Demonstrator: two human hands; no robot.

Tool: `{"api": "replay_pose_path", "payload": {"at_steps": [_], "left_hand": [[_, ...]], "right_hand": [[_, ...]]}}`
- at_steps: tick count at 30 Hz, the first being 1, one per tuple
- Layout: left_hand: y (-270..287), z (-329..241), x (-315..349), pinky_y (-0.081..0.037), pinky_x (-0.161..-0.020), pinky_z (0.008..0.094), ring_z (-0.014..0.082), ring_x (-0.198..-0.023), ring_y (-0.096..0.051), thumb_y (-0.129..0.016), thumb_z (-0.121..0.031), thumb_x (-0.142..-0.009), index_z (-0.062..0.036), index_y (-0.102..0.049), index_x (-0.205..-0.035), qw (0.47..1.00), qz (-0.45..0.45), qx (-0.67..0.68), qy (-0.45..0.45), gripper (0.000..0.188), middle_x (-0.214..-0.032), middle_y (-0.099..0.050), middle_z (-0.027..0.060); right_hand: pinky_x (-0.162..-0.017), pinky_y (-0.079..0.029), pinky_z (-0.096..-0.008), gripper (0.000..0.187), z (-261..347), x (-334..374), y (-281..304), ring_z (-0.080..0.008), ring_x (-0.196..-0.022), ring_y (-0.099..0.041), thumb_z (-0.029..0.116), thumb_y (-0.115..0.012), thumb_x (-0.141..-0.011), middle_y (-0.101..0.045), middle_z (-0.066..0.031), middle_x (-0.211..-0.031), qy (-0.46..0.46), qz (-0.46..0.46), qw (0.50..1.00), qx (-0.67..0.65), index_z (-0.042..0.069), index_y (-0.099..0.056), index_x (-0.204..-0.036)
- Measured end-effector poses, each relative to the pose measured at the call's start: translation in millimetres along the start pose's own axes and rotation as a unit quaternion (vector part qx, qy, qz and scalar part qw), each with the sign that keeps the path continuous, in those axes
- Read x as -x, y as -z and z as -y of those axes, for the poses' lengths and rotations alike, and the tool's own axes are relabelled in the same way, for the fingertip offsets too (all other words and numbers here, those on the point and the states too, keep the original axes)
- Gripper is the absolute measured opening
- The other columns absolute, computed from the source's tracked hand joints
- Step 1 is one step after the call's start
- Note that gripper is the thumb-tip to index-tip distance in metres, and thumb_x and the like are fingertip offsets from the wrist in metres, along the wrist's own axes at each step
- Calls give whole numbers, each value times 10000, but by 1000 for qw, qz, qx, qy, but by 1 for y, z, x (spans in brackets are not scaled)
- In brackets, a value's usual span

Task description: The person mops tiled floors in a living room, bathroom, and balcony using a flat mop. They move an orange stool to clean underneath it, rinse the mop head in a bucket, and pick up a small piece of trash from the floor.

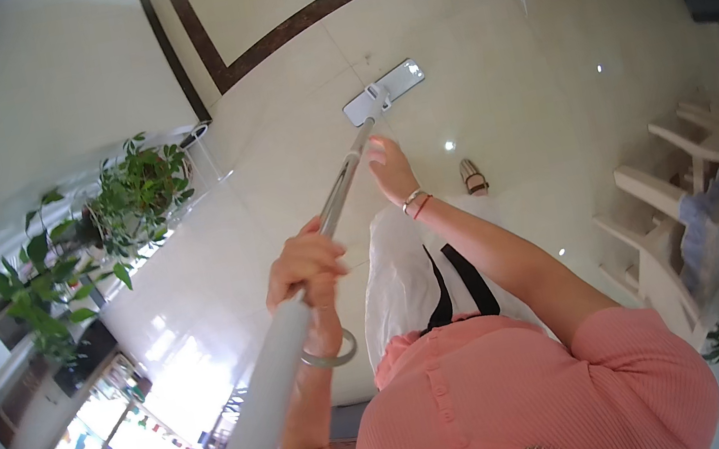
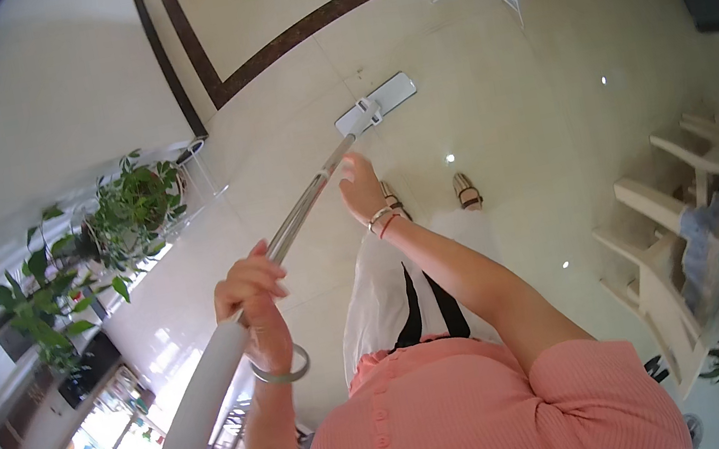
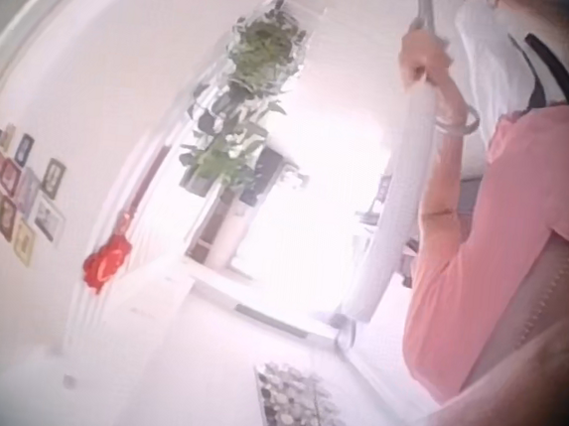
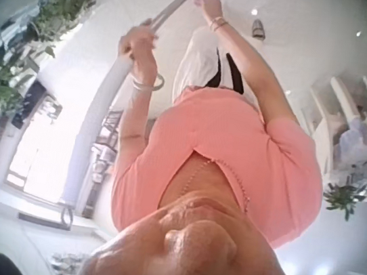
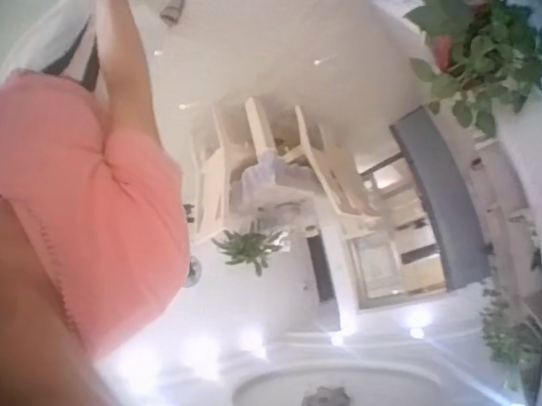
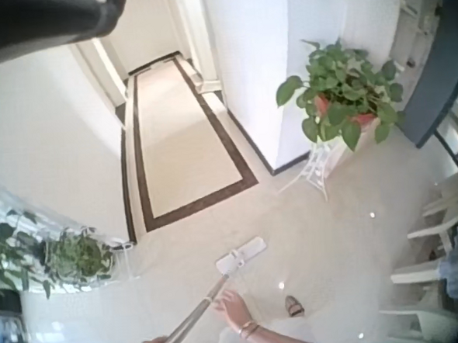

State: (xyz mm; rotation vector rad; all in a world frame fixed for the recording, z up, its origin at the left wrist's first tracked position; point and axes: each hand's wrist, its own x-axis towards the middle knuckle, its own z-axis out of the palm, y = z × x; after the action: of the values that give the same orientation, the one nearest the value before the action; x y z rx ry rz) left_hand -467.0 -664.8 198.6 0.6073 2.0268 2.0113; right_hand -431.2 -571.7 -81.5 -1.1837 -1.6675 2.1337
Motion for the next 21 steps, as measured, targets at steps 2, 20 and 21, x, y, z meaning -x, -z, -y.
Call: {"api": "replay_pose_path", "payload": {"at_steps": [2, 20, 21], "left_hand": [[5, 11, 38, -445, -880, 448, 172, -648, -488, -506, -95, -958, -102, -406, -649, 995, -97, 10, 1, 325, -615, -496, 25], [-89, 30, 129, -476, -708, 393, 155, -550, -394, -408, 72, -857, -58, -325, -591, 957, -264, -111, 36, 307, -533, -390, 48], [-94, 36, 124, -478, -710, 392, 159, -558, -403, -404, 76, -854, -54, -325, -591, 958, -265, -107, 19, 303, -538, -395, 51]], "right_hand": [[-898, -528, -457, 201, 22, 12, 2, -312, -1010, -612, 125, -537, -919, -526, -192, -1152, -242, 84, 928, -271, -21, -463, -1035], [-478, -462, -389, 154, 14, 10, 20, -162, -461, -424, 41, -455, -861, -413, -60, -566, -499, 112, 842, -170, 28, -414, -714], [-481, -459, -387, 153, 13, -1, 21, -168, -462, -423, 42, -451, -874, -414, -67, -575, -511, 116, 835, -170, 29, -401, -730]]}}
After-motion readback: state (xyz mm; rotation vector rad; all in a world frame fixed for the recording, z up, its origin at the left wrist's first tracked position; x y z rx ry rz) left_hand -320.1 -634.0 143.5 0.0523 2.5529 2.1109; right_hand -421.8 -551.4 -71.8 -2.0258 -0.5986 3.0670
